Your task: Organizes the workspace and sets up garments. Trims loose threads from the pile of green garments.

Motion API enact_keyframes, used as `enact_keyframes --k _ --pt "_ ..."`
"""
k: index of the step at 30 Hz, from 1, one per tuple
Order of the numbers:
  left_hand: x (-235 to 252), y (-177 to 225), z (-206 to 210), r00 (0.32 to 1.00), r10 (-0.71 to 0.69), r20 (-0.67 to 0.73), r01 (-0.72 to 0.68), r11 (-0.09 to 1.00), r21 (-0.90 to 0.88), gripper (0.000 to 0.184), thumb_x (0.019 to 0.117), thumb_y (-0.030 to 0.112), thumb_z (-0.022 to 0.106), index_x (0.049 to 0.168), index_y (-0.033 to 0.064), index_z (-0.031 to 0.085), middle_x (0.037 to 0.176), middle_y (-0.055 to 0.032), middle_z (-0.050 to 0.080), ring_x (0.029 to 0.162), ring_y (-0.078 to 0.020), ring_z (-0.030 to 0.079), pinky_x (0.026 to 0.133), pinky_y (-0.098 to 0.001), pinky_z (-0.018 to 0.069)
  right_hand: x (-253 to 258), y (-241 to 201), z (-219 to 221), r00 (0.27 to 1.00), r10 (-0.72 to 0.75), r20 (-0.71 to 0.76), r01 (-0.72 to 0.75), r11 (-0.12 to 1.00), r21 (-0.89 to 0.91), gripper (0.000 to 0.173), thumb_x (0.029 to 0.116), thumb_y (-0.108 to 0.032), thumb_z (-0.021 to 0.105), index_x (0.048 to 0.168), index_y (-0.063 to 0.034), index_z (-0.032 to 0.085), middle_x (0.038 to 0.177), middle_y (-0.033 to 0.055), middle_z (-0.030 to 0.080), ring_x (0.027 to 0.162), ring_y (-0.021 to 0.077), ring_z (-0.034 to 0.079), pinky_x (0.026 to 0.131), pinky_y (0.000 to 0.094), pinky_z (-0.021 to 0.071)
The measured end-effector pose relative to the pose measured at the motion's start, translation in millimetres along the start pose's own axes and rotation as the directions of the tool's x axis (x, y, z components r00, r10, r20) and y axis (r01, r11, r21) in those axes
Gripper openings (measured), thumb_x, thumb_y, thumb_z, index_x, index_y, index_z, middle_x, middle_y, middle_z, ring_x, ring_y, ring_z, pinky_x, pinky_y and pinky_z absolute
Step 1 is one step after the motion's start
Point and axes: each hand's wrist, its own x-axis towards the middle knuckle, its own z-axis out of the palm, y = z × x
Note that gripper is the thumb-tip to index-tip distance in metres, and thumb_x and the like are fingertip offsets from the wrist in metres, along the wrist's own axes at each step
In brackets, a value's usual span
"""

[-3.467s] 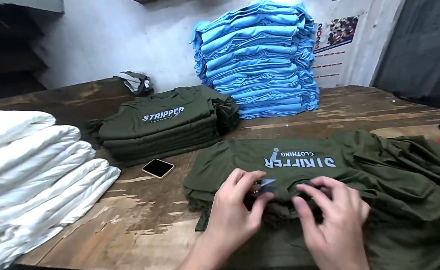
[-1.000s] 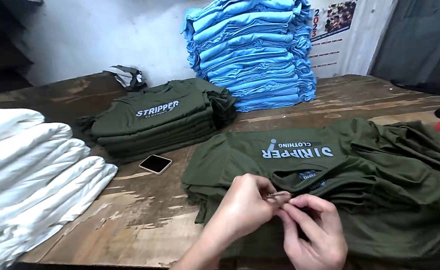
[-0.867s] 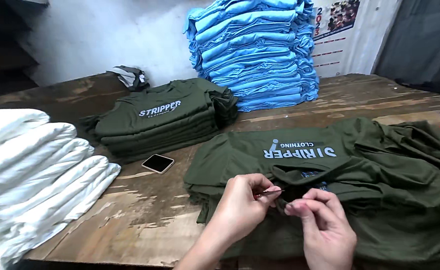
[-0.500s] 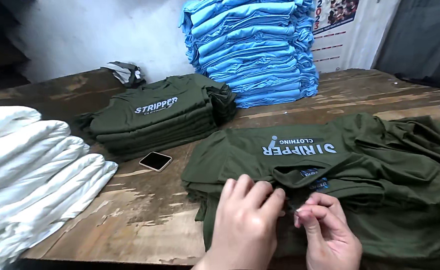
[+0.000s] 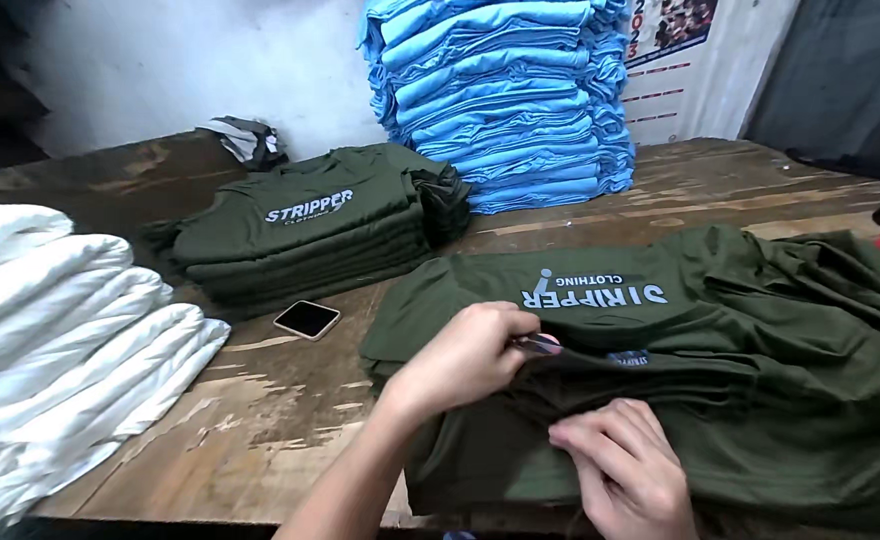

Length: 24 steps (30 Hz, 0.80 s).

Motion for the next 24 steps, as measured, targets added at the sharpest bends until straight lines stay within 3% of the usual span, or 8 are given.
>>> enact_keyframes --k 2,5,7,9,12,14,17,24 --pt "8.1 -5.7 -11.4 0.999 -0.037 -0.021 0.038 0.999 0.032 0.026 0.0889 0.039 0.078 0.094 0.0137 0.073 0.083 0.0026 0.064 0.076 -0.0086 0.063 0.068 -0.0294 0.0560 6.0 0.9 -16.2 0.986 -0.094 0.138 0.066 0.978 0.197 0.012 0.1009 -0.023 0.063 0.096 -0.0199 0.074 0.083 -0.0019 0.068 0.085 0.0111 0.064 0.090 0.0307 0.0507" --pt "21.1 -3.9 0.2 0.969 -0.128 -0.209 0.169 0.967 0.189 0.033 0.0812 0.012 0.085 0.109 0.0095 0.068 0.093 -0.0083 0.068 0.083 -0.0249 0.069 0.073 -0.0483 0.0591 12.4 -4.2 -25.7 0.970 -0.161 0.183 0.122 0.971 0.206 0.035 0.1024 -0.039 0.061 0.081 -0.0136 0.073 0.066 0.0010 0.063 0.070 0.0154 0.061 0.087 0.0341 0.0478" --pt "30.2 -12.6 22.7 0.942 -0.108 -0.317 0.196 0.945 0.261 0.035 0.0766 0.001 0.082 0.106 0.0066 0.065 0.091 -0.0112 0.069 0.083 -0.0298 0.070 0.070 -0.0517 0.0585 15.1 -6.8 -18.0 0.993 -0.095 0.068 0.094 0.995 0.013 0.030 0.1007 -0.039 0.062 0.089 -0.0151 0.074 0.073 0.0007 0.068 0.075 0.0146 0.063 0.084 0.0338 0.0502" --pt "33.7 -29.2 42.6 0.954 -0.100 -0.284 0.171 0.956 0.239 0.026 0.0778 -0.003 0.077 0.101 0.0050 0.067 0.091 -0.0122 0.068 0.085 -0.0305 0.070 0.071 -0.0520 0.0587 21.9 -3.6 -4.5 0.999 -0.040 -0.023 0.036 0.988 -0.151 0.022 0.0975 -0.038 0.065 0.106 -0.0210 0.076 0.093 0.0011 0.071 0.090 0.0152 0.064 0.086 0.0347 0.0507" --pt "22.6 -42.8 50.7 0.961 -0.036 -0.275 0.081 0.985 0.152 0.022 0.0830 0.004 0.075 0.104 0.0081 0.070 0.095 -0.0084 0.067 0.090 -0.0254 0.067 0.079 -0.0470 0.0569 26.8 3.5 8.7 0.994 0.024 -0.106 -0.034 0.995 -0.098 0.014 0.0969 -0.033 0.067 0.095 -0.0246 0.078 0.099 0.0001 0.067 0.097 0.0131 0.060 0.088 0.0320 0.0481" --pt "4.3 -38.8 39.7 0.942 0.063 -0.329 -0.029 0.994 0.108 0.030 0.0860 0.017 0.079 0.116 0.0154 0.074 0.103 -0.0012 0.069 0.097 -0.0184 0.065 0.086 -0.0418 0.0551 25.2 -1.0 6.6 0.985 0.097 -0.142 -0.092 0.995 0.041 0.015 0.0977 -0.034 0.066 0.090 -0.0241 0.074 0.099 -0.0034 0.063 0.100 0.0069 0.059 0.091 0.0251 0.0485" --pt "-30.7 -29.3 23.4 0.910 0.196 -0.365 -0.193 0.980 0.046 0.020 0.0921 0.025 0.075 0.111 0.0230 0.080 0.104 0.0090 0.071 0.100 -0.0086 0.061 0.090 -0.0338 0.0489 20.1 -12.4 -0.6 0.973 0.177 -0.145 -0.149 0.971 0.188 0.010 0.0954 -0.034 0.072 0.091 -0.0246 0.074 0.101 -0.0050 0.061 0.101 0.0039 0.058 0.090 0.0215 0.0483" --pt "-48.2 -18.7 36.2 0.899 0.270 -0.344 -0.253 0.963 0.094 0.017 0.1006 0.022 0.066 0.109 0.0249 0.080 0.103 0.0085 0.073 0.099 -0.0077 0.061 0.090 -0.0345 0.0437 13.4 -20.7 3.2 0.987 0.127 -0.100 -0.097 0.961 0.260 0.005 0.0947 -0.031 0.074 0.095 -0.0256 0.075 0.104 -0.0065 0.060 0.106 0.0028 0.057 0.093 0.0186 0.0481"
